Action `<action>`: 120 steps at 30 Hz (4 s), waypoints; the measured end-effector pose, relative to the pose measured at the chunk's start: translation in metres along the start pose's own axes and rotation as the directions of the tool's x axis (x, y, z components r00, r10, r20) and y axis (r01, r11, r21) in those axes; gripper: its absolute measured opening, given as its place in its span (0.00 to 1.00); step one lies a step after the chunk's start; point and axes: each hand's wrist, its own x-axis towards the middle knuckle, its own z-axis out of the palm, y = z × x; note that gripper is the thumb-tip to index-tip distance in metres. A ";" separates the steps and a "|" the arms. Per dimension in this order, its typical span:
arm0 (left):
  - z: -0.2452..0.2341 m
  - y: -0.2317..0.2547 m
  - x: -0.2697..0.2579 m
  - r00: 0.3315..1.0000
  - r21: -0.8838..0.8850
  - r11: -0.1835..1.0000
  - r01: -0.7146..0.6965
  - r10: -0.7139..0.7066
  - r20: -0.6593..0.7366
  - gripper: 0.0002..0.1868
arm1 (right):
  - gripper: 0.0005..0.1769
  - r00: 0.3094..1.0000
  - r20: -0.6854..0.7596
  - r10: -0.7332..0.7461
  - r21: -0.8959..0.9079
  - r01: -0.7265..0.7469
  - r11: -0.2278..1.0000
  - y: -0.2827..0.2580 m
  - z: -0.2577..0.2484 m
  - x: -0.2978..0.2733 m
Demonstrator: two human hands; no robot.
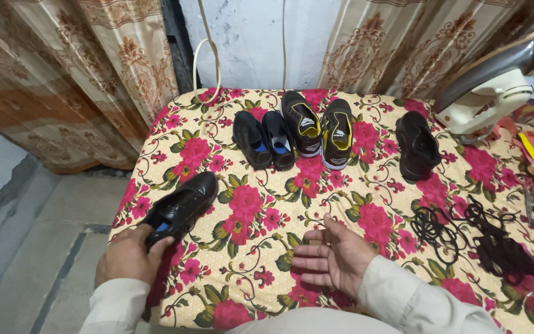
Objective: The person removes laces from several shoes and then re-laces them one by one. They handle multiple pairs of shoes and laces on a floral tablecloth, threading laces through eyelets and tying knots.
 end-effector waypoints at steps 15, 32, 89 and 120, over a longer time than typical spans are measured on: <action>0.028 -0.052 0.004 0.964 -0.105 0.972 0.211 -0.224 -0.144 0.22 | 0.36 0.991 -0.131 0.010 0.010 -0.009 1.000 0.022 -0.013 0.011; -0.014 0.005 0.033 0.973 -0.058 0.978 -0.201 0.207 0.103 0.20 | 0.30 0.987 -0.163 -0.005 -0.017 0.002 1.000 0.036 -0.008 0.017; 0.071 0.228 0.053 0.720 -0.476 0.791 -0.386 0.580 0.380 0.32 | 0.18 0.877 -0.081 -0.473 -0.443 0.393 0.806 0.007 -0.128 -0.002; -0.013 0.220 -0.075 0.895 -0.499 0.752 -0.430 0.429 -0.124 0.48 | 0.28 0.324 0.761 -0.562 -0.597 0.689 -0.410 -0.021 0.019 -0.099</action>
